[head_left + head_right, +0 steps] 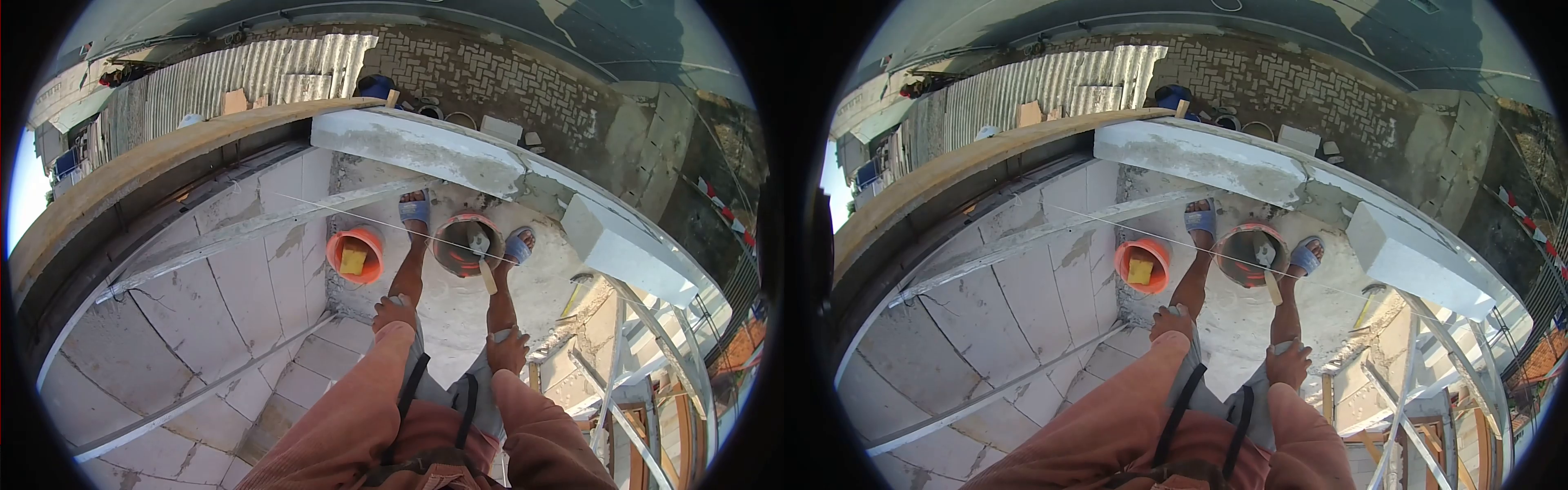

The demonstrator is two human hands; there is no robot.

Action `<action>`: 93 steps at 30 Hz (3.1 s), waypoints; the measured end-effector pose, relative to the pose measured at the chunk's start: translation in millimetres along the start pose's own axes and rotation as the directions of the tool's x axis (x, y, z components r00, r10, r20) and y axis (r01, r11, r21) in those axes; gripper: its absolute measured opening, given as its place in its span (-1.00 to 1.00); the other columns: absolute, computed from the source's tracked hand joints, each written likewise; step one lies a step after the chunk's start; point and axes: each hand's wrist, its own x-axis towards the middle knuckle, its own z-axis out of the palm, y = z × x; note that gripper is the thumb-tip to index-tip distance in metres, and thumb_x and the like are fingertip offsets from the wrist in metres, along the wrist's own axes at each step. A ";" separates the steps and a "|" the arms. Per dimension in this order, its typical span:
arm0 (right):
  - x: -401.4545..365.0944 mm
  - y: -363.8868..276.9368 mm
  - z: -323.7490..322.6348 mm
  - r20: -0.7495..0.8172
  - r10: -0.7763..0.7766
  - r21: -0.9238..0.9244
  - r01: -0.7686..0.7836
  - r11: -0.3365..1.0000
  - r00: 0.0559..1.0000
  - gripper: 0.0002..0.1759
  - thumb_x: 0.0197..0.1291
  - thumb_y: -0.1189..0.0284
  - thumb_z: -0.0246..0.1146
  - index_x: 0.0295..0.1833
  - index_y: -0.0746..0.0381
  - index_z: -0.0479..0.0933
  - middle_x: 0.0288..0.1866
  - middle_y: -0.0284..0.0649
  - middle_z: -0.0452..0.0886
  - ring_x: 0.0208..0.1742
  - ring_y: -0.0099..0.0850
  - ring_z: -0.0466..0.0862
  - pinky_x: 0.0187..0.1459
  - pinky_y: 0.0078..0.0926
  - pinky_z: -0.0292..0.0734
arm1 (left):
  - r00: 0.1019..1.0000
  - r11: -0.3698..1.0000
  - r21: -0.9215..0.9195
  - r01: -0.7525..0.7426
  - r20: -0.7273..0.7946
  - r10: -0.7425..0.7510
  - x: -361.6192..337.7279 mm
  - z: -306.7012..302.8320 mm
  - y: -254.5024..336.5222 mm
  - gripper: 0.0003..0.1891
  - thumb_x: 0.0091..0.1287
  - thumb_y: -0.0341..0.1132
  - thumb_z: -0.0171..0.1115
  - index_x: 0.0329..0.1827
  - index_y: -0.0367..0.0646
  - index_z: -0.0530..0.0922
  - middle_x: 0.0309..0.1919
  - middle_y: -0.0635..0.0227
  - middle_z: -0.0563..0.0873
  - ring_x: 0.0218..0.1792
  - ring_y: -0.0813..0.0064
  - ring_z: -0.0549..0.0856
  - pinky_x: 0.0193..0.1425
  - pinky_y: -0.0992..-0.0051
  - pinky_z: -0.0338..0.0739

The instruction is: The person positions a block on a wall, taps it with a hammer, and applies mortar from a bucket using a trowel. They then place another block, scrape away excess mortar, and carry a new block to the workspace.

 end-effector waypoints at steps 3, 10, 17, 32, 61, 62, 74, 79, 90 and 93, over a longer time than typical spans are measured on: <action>0.0 -0.1 1.4 -0.014 -0.001 -0.019 0.001 1.000 1.000 -0.11 0.16 -0.01 0.41 0.52 0.16 0.34 0.44 0.15 0.33 0.35 0.17 0.50 0.24 0.08 0.60 | 1.000 1.000 0.002 -0.012 -0.017 0.012 0.6 1.5 -0.1 -0.45 0.42 0.18 0.05 0.11 -0.15 0.58 0.05 0.11 0.72 -0.03 -0.05 0.80 0.09 0.03 0.67; -1.5 -3.3 -0.5 -0.001 -0.007 -0.038 0.007 0.999 1.000 -0.11 0.17 -0.01 0.40 0.53 0.15 0.31 0.40 0.15 0.35 0.34 0.20 0.51 0.26 0.12 0.59 | 0.999 1.000 0.007 -0.019 -0.029 0.019 2.0 6.7 -2.9 -0.45 0.43 0.18 0.05 0.12 -0.14 0.58 0.04 0.13 0.71 -0.04 0.00 0.80 0.08 0.03 0.65; -0.5 1.9 7.5 -0.005 -0.028 -0.046 0.028 0.999 1.000 -0.11 0.20 -0.03 0.38 0.55 0.14 0.28 0.42 0.16 0.33 0.37 0.20 0.49 0.27 0.13 0.57 | 0.999 1.000 0.003 -0.021 -0.035 0.021 0.2 9.6 -5.3 -0.45 0.44 0.17 0.04 0.15 -0.15 0.58 0.05 0.12 0.70 -0.02 -0.03 0.79 0.09 0.04 0.65; 2.2 19.5 27.1 -0.017 -0.017 0.007 0.018 1.000 1.000 -0.13 0.23 -0.05 0.36 0.55 0.13 0.31 0.36 0.09 0.37 0.33 0.17 0.52 0.23 0.09 0.58 | 0.998 0.999 0.029 -0.020 -0.064 0.021 -8.7 20.5 -7.2 -0.45 0.42 0.17 0.05 0.15 -0.11 0.58 0.08 0.13 0.70 -0.01 -0.05 0.79 0.09 -0.01 0.65; 0.6 58.2 75.5 -0.084 0.027 0.230 -0.007 0.973 0.996 -0.14 0.13 -0.01 0.44 0.49 0.10 0.35 0.38 -0.04 0.41 0.31 0.05 0.52 0.16 0.01 0.62 | 0.998 0.975 0.214 -0.054 -0.013 0.058 -12.5 41.7 -8.0 -0.31 0.45 0.24 -0.03 0.38 -0.15 0.46 0.32 0.05 0.60 0.24 -0.02 0.70 0.27 -0.04 0.57; -0.1 59.1 76.7 -0.085 0.029 0.232 -0.008 0.973 0.996 -0.15 0.13 0.00 0.44 0.48 0.10 0.36 0.38 -0.04 0.41 0.30 0.04 0.52 0.16 0.01 0.62 | 0.998 0.973 0.223 -0.067 -0.007 0.070 -12.9 39.7 -7.0 -0.31 0.45 0.23 -0.03 0.38 -0.16 0.46 0.33 0.03 0.59 0.25 -0.02 0.69 0.27 -0.05 0.57; -9.0 57.7 84.5 -0.069 0.080 0.338 -0.052 0.940 0.994 -0.16 0.14 0.03 0.45 0.48 0.09 0.36 0.36 -0.08 0.44 0.31 0.00 0.53 0.18 -0.01 0.60 | 0.957 0.870 0.436 -0.230 -0.061 0.284 38.2 65.5 -20.1 -0.32 0.45 0.26 -0.02 0.34 -0.15 0.50 0.24 0.04 0.67 0.23 -0.03 0.70 0.29 -0.05 0.54; -9.2 57.5 91.4 -0.049 0.111 0.375 -0.085 0.923 0.993 -0.18 0.16 0.05 0.44 0.48 0.09 0.36 0.36 -0.09 0.45 0.30 -0.02 0.53 0.19 -0.01 0.59 | 0.974 0.927 0.344 -0.148 -0.111 0.197 8.4 41.9 0.2 -0.30 0.45 0.27 0.00 0.36 -0.16 0.50 0.23 0.07 0.69 0.22 -0.01 0.71 0.32 -0.01 0.55; -11.0 55.3 113.0 -0.030 0.158 0.473 -0.126 0.872 0.987 -0.16 0.12 0.00 0.46 0.46 0.10 0.38 0.35 -0.06 0.46 0.30 0.00 0.54 0.18 0.02 0.61 | 0.967 0.913 0.362 -0.186 -0.096 0.235 -25.4 20.2 17.5 -0.25 0.43 0.29 0.06 0.39 -0.19 0.49 0.23 0.05 0.70 0.22 -0.05 0.72 0.27 -0.02 0.59; -11.5 55.9 113.9 -0.029 0.154 0.463 -0.123 0.878 0.988 -0.16 0.11 0.01 0.46 0.46 0.10 0.38 0.35 -0.05 0.46 0.30 0.00 0.55 0.17 0.02 0.62 | 0.963 0.907 0.377 -0.189 -0.109 0.246 -26.4 20.5 15.7 -0.26 0.43 0.28 0.04 0.39 -0.19 0.49 0.23 0.04 0.69 0.21 -0.06 0.72 0.27 -0.02 0.59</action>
